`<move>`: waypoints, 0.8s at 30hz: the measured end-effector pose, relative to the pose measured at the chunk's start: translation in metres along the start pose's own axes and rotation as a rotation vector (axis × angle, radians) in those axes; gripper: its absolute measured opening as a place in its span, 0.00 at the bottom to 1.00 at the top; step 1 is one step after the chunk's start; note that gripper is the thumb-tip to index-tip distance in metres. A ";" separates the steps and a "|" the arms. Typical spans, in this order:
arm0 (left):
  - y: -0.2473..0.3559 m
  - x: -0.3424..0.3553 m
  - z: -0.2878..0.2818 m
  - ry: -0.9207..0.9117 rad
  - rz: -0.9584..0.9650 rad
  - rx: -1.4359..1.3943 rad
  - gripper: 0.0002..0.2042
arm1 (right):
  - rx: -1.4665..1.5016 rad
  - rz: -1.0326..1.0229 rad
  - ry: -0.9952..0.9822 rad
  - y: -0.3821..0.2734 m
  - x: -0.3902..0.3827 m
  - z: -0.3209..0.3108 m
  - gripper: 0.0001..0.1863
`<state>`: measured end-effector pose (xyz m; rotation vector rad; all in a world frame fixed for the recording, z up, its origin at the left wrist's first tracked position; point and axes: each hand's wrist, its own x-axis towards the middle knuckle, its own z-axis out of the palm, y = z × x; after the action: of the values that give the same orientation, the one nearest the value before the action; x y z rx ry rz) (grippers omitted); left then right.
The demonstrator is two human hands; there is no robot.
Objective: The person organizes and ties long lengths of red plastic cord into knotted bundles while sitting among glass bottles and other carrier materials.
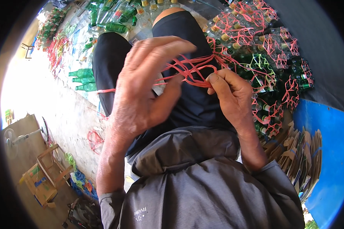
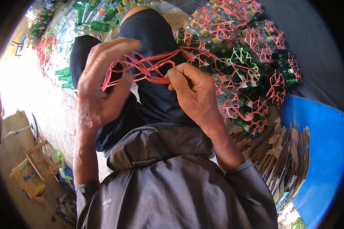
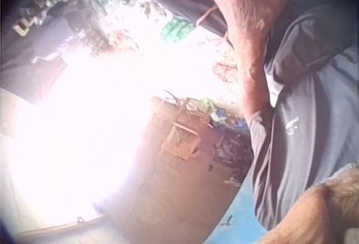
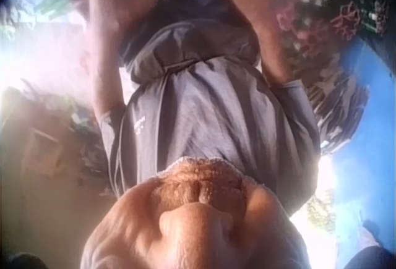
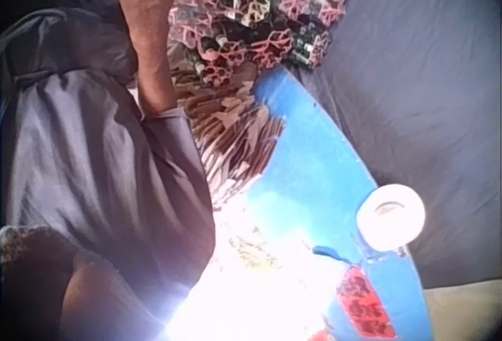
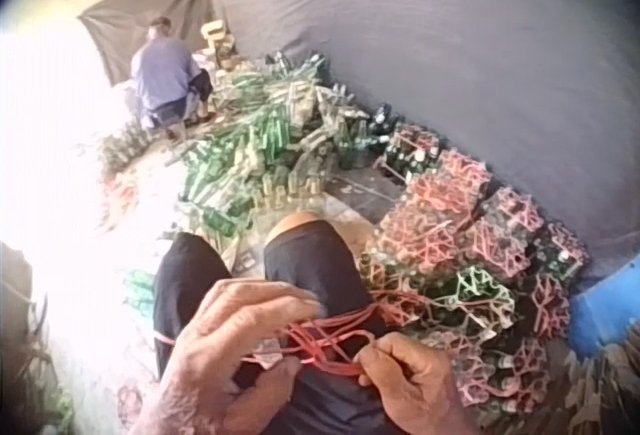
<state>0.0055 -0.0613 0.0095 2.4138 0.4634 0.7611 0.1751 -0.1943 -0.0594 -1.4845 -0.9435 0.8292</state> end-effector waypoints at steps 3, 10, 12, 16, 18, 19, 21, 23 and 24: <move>0.000 0.004 0.009 -0.066 0.125 0.105 0.20 | 0.005 0.002 -0.017 -0.005 0.000 0.002 0.09; -0.006 -0.002 0.015 -0.140 0.093 0.167 0.14 | -0.030 -0.014 0.001 -0.010 0.000 0.003 0.09; -0.008 -0.001 0.014 -0.136 0.101 0.170 0.13 | -0.051 -0.008 -0.017 -0.011 0.001 0.002 0.09; -0.012 -0.002 0.013 -0.164 0.088 0.127 0.08 | -0.065 -0.023 -0.025 -0.008 0.002 0.002 0.09; -0.013 -0.002 0.014 -0.143 0.083 0.094 0.06 | -0.056 -0.010 -0.003 -0.006 0.002 0.002 0.09; -0.014 -0.003 0.014 -0.120 0.040 0.021 0.06 | -0.056 -0.009 -0.002 -0.005 0.003 0.002 0.09; -0.015 -0.004 0.013 -0.096 -0.005 -0.048 0.06 | -0.055 0.014 0.031 -0.003 0.003 0.001 0.09; -0.015 -0.004 0.013 0.012 -0.127 -0.187 0.03 | -0.057 0.015 0.038 -0.002 0.002 -0.001 0.09; -0.018 -0.005 0.010 0.022 -0.135 -0.185 0.04 | -0.061 0.017 0.047 -0.001 0.002 -0.002 0.09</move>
<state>0.0047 -0.0538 -0.0104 2.1814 0.5343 0.7385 0.1778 -0.1931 -0.0584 -1.5598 -0.9289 0.7808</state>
